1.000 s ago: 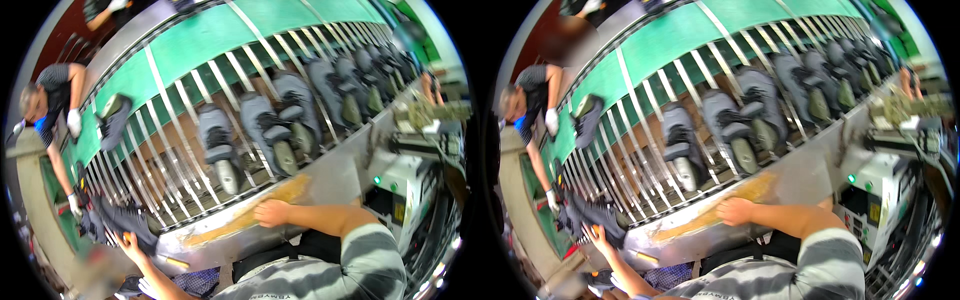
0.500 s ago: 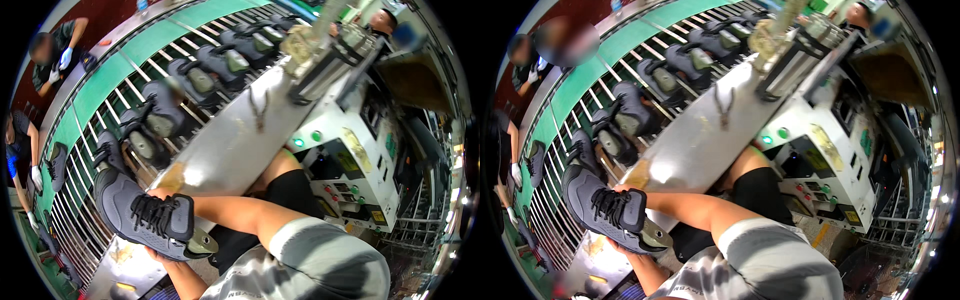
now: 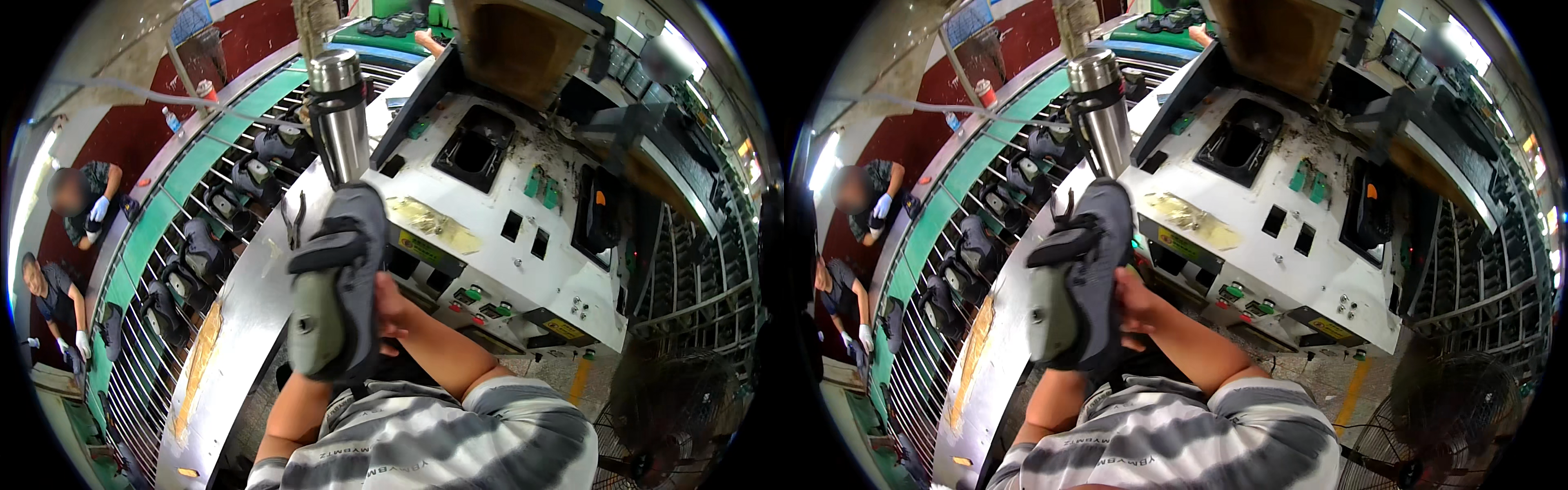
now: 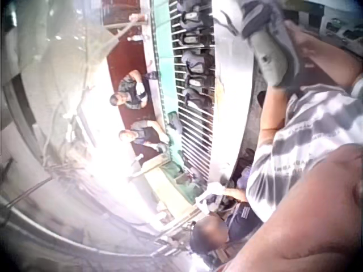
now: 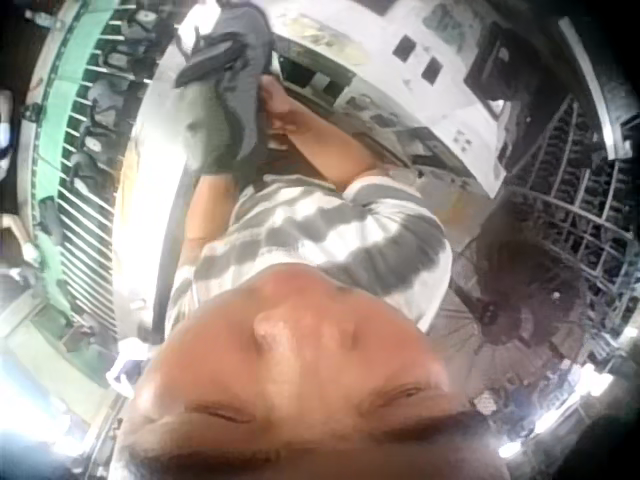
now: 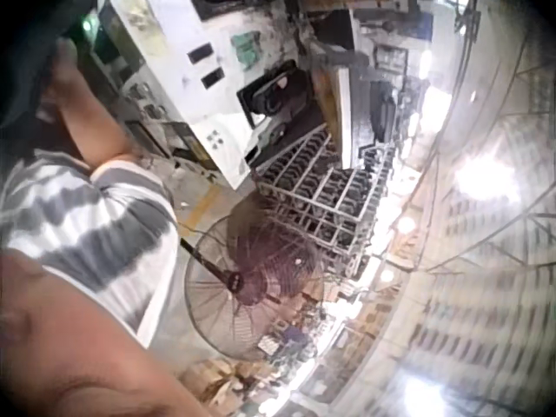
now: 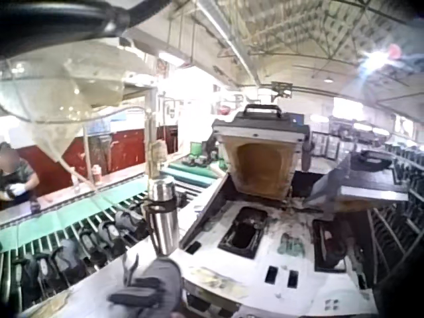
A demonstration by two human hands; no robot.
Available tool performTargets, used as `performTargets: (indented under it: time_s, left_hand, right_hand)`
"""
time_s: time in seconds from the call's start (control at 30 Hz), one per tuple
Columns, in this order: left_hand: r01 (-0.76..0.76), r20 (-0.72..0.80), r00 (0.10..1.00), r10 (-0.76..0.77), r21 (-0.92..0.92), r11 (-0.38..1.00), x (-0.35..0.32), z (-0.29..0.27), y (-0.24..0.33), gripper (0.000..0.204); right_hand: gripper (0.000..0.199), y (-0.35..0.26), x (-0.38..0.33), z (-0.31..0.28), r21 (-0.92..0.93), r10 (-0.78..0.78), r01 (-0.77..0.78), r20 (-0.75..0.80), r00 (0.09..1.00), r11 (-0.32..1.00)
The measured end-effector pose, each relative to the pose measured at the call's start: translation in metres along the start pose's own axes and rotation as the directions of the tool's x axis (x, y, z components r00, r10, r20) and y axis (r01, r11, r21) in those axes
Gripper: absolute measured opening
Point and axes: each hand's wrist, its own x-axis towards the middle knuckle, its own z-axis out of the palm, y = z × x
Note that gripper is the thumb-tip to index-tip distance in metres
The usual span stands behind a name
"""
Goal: The person takes shoes from a conveyor belt, places them into a forming machine one at a time, presses buttons to operate the machine, and then returns the shoes to the belt.
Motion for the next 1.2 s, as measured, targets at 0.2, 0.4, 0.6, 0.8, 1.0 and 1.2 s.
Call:
performTargets:
  time_s: [0.2, 0.4, 0.6, 0.8, 1.0, 1.2]
  left_hand:
    - [0.264, -0.257, 0.964, -0.067, 0.902, 0.343, 0.032, -0.009, 0.006, 0.022]
    - [0.388, -0.697, 0.596, 0.399, 0.685, 0.617, -0.044, -0.112, 0.013, 0.022]
    - [0.038, -0.723, 0.248, 0.644, 0.672, 0.740, -0.109, -0.198, 0.036, 0.020]
    - [0.016, -0.671, 0.268, 0.691, 0.720, 0.693, -0.102, -0.199, 0.030, 0.020]
    - [-0.012, -0.716, 0.198, 0.670, 0.682, 0.732, -0.112, -0.191, 0.031, 0.019]
    - [-0.064, -0.677, 0.264, 0.686, 0.698, 0.713, -0.109, -0.192, 0.026, 0.018]
  right_hand:
    - [0.068, -0.067, -0.061, 0.052, -0.482, -0.657, 0.489, -0.283, 0.698, 0.727]
    - [0.068, -0.202, -0.086, 0.086, -0.879, -0.879, 0.056, -0.469, 0.089, 0.474]
    - [0.107, -0.379, -0.065, 0.104, -0.727, -0.997, -0.684, 0.001, -0.080, 0.054]
    - [0.110, -0.461, -0.054, 0.059, -0.293, -0.972, -0.938, 0.086, -0.218, 0.185]
    - [0.117, -0.439, 0.005, 0.013, 0.216, -0.930, -0.909, -0.015, -0.368, 0.357]
    - [0.101, -0.411, -0.018, 0.020, 0.243, -0.957, -0.927, 0.017, -0.289, 0.285]
